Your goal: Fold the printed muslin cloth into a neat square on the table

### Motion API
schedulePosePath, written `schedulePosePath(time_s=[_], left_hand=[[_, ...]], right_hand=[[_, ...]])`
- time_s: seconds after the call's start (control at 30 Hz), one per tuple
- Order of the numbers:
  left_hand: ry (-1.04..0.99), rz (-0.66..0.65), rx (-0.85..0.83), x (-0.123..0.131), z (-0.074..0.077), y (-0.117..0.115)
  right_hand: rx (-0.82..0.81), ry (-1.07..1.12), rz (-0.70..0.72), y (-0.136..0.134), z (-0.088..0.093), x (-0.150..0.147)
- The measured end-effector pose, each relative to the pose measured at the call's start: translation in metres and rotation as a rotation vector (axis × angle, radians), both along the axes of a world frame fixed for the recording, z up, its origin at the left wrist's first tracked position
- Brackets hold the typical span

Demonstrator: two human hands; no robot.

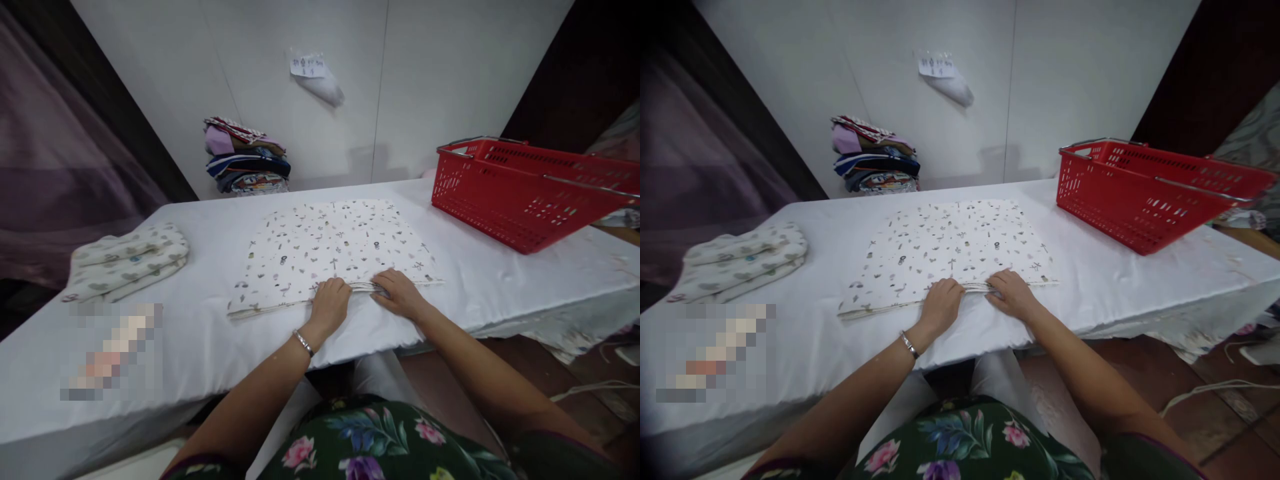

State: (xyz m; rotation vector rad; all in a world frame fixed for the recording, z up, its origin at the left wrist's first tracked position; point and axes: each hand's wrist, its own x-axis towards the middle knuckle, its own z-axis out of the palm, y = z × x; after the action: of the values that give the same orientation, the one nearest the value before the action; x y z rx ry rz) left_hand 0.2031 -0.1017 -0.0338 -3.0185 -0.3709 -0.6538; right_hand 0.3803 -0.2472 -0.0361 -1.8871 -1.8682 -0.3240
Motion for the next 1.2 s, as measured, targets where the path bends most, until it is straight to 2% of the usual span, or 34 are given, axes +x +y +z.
schedulePosePath(time_s=[0.2, 0.5, 1.03, 1.2], left_hand=[[0.034, 0.022, -0.058, 0.0, 0.002, -0.006], [0.065, 0.024, 0.027, -0.013, 0.0, -0.002], [0.141, 0.299, 0.098, -0.076, 0.001, 0.023], [0.142, 0.347, 0.025, -0.11, 0.01, 0.031]], right_hand=[[0.039, 0.005, 0.015, -0.001, -0.007, 0.004], [0.124, -0.023, 0.017, -0.002, -0.012, 0.007], [0.171, -0.076, 0.009, -0.004, -0.024, 0.016], [0.164, -0.109, -0.006, -0.004, -0.026, 0.018]])
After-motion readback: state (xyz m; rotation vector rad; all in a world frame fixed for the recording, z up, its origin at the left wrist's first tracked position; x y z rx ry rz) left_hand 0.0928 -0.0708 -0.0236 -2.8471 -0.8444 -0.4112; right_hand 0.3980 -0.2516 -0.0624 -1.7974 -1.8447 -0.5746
